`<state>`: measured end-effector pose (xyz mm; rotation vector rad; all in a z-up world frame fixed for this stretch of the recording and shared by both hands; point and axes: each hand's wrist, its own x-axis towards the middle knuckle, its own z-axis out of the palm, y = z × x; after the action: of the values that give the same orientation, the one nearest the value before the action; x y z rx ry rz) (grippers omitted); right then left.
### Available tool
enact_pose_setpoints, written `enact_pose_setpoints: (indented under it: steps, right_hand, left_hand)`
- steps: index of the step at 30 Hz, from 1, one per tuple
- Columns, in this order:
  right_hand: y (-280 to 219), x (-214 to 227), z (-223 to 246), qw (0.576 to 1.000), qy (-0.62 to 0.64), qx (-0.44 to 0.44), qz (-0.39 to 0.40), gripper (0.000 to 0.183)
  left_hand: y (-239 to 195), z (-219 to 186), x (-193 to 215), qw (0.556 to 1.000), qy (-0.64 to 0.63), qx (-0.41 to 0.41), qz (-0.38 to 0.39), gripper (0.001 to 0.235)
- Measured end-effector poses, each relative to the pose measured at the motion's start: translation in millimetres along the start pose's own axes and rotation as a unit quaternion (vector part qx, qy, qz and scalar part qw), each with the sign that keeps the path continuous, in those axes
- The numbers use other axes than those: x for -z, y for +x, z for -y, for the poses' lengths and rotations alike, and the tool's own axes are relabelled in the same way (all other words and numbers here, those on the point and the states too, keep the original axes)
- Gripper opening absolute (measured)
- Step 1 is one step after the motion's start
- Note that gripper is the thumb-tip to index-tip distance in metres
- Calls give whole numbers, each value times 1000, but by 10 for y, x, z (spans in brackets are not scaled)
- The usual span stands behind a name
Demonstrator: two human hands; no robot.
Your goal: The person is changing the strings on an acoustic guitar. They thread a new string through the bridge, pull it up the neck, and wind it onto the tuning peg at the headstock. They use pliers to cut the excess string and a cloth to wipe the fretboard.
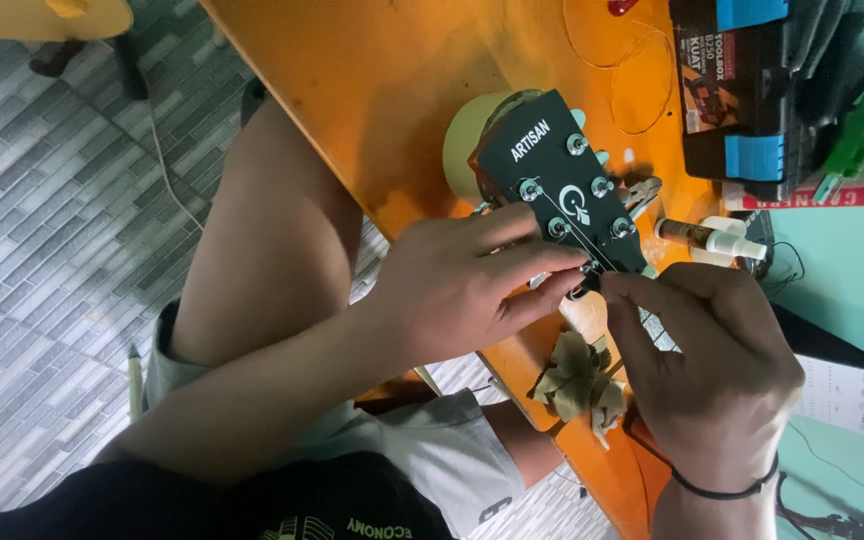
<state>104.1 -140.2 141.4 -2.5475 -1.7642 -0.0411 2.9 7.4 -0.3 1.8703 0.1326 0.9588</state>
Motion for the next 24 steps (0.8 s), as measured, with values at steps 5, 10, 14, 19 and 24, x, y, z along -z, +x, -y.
enact_pose_setpoints:
  steps: [5, 10, 14, 19, 24]
  right_hand:
    - [32, -34, -3, 1000, -5, 8, -5, 6]
    - [47, -43, -34, 999, 35, -15, -3, 10]
    - [138, 1, -20, 997, 62, -42, 24, 10]
    - [72, -7, -60, 996, 53, -61, 27, 9]
    - [73, 10, -98, 996, 67, -55, 26, 9]
  left_hand:
    - [-40, 28, -32, 1000, -7, 15, 1, 14]
    - [-67, 52, 14, 994, 77, -22, 78, 40]
    - [5, 0, 56, 990, 89, -10, 105, 37]
    - [22, -17, 44, 997, 58, -4, 49, 13]
    - [28, -9, 56, 995, 79, -29, 58, 13]
